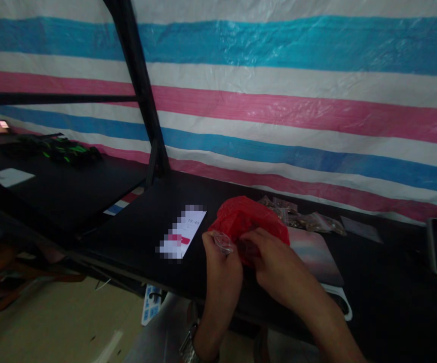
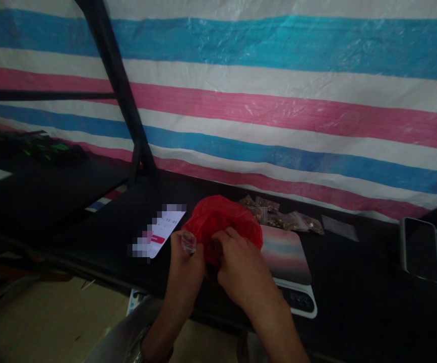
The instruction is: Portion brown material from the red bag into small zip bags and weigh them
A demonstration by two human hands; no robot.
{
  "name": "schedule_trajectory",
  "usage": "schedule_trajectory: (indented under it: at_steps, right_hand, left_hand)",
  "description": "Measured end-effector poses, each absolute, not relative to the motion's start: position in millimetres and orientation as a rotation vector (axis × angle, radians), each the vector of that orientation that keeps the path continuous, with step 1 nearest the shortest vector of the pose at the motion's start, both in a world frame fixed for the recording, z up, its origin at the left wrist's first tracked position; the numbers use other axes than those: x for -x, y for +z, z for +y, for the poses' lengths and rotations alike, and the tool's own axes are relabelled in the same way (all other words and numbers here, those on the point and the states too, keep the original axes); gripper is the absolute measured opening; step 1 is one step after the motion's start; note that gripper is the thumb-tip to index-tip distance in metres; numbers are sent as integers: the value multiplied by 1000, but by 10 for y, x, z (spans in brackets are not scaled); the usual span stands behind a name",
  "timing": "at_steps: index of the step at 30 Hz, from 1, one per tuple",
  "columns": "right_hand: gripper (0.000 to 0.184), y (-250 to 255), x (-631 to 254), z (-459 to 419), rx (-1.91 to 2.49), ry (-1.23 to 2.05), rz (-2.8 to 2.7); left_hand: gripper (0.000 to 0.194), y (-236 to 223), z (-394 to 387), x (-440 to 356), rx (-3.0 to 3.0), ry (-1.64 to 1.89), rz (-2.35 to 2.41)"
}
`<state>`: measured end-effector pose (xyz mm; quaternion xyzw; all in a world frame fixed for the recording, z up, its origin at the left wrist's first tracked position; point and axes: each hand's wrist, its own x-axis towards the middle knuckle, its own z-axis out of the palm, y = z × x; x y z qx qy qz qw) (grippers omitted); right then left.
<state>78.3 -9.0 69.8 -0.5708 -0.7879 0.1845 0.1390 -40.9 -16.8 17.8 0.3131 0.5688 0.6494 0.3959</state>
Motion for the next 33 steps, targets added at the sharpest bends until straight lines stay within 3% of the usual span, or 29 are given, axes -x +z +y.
schedule_trajectory:
  at_steps: [8,12,18,33]
  right_hand:
    - [55,707,-984,-25,2068,86,-2375]
    - [50,671,-958,-19,2035,116,-2429]
    - [59,573,-943,20,1954,163,-2415]
    - [50,445,-934,42,1884,383,-2235]
  left_hand:
    - [29,151,-227,406,-939,1711,1506]
    - [30,135,-246,371,-995,1733,1468]
    - [26,77,-160,399,-893,1665,1309]
    - [25,166,-61,364,-630,1666,930]
